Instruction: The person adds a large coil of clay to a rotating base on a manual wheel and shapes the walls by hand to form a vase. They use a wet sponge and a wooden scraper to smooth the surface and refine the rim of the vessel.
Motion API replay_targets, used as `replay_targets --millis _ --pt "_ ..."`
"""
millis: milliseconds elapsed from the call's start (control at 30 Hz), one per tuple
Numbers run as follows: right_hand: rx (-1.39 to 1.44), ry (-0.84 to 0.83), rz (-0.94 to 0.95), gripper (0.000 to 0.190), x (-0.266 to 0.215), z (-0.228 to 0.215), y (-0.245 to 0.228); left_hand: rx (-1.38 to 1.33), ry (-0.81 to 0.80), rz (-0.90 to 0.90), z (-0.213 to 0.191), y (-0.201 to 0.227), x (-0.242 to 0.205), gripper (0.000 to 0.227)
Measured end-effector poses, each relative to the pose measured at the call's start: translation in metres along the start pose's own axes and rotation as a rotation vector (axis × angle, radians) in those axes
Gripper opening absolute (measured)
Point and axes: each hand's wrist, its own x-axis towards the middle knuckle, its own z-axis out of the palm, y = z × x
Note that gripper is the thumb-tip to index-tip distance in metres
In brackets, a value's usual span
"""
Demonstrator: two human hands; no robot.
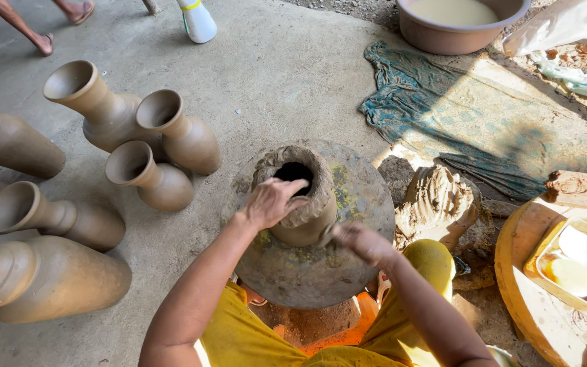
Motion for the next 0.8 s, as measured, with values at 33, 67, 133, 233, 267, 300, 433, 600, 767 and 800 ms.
replay_targets --millis 33,67,133,233,267,300,433,600,767,800 --pt "0.035 0.278 0.178 0.033 0.005 -0.018 0.003 0.064 -0.037 0.008 0.001 -0.005 -0.010 0.060" --pt "0.082 0.303 -0.123 0.030 0.018 -0.030 0.004 0.128 -0.071 0.018 0.003 -0.009 -0.018 0.058" --pt "0.052 0.438 -0.392 0.025 0.052 -0.042 -0.001 0.189 -0.119 -0.025 0.013 -0.011 -0.025 0.053" --pt "-0.595 0.623 -0.380 0.018 0.094 -0.056 -0.031 0.202 -0.172 -0.180 0.029 -0.001 -0.020 0.045" --pt "-0.767 0.597 -0.318 0.023 0.101 -0.057 -0.040 0.217 -0.200 -0.230 0.033 0.006 -0.018 0.044" --pt "-0.937 0.567 -0.255 0.028 0.105 -0.057 -0.049 0.232 -0.228 -0.279 0.034 0.013 -0.016 0.044" --pt "-1.305 0.507 -0.199 0.020 0.093 -0.046 -0.076 0.244 -0.098 -0.354 0.026 0.032 -0.001 0.041" --pt "-1.197 0.692 -0.423 0.017 0.050 -0.001 -0.047 0.239 -0.145 -0.594 0.033 0.060 0.015 0.042" --pt "-1.147 0.713 -0.458 0.014 0.031 0.035 -0.026 0.225 -0.123 -0.738 0.038 0.072 0.031 0.043" --pt "-1.135 0.717 -0.534 0.014 0.027 0.041 -0.022 0.216 -0.162 -0.780 0.039 0.074 0.034 0.045"
